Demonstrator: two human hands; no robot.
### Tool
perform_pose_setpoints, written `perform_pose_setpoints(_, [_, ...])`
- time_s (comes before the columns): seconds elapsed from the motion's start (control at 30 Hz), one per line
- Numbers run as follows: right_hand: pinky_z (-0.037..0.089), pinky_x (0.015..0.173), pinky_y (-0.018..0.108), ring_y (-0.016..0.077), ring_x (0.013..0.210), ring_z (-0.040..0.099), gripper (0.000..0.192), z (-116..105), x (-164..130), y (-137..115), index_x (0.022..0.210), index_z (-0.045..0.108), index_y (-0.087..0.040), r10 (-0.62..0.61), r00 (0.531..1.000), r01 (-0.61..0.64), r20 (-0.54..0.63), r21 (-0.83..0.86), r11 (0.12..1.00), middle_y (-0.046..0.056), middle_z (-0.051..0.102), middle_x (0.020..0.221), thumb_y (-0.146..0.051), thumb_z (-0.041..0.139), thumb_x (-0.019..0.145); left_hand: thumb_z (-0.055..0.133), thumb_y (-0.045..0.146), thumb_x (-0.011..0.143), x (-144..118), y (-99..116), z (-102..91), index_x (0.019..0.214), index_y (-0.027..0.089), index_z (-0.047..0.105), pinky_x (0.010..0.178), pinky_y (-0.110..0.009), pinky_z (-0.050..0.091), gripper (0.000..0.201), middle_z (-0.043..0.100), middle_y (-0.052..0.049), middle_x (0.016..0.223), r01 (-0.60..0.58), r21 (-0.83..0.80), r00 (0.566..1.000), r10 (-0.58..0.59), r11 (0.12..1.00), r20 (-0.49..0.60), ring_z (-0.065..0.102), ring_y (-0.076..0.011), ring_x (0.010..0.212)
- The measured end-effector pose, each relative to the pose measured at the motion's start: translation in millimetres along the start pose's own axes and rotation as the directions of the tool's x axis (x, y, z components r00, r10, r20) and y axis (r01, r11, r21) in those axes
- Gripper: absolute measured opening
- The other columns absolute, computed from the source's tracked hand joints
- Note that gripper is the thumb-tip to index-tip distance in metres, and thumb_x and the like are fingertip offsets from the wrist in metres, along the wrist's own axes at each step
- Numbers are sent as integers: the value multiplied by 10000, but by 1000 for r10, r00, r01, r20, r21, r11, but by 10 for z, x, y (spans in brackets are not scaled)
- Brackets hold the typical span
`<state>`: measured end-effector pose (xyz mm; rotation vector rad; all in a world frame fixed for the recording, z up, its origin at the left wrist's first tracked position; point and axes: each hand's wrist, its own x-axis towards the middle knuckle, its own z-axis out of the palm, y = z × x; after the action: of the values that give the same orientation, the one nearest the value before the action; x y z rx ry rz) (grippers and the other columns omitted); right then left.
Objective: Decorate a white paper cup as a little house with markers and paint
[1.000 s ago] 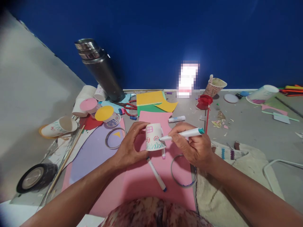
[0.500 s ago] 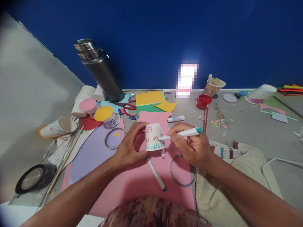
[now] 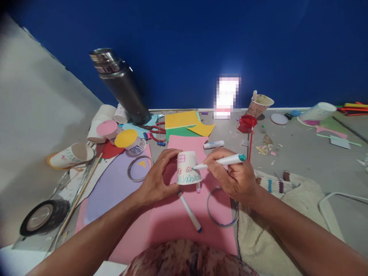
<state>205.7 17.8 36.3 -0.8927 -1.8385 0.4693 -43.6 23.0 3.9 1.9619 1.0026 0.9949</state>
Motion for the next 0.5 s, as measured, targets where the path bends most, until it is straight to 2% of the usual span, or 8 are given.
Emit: perform_pose_setpoints(0.5, [572, 635, 323, 177, 669, 696, 180, 5, -13, 27, 949, 722, -266, 3, 1000, -3, 8, 14, 1000, 17, 735, 786, -254, 575, 1051, 696, 112, 684, -7, -17, -12, 1398, 253, 507, 1121, -467, 536, 752, 581, -118, 1406, -19, 29, 1000, 18, 999, 21, 576, -315, 1334])
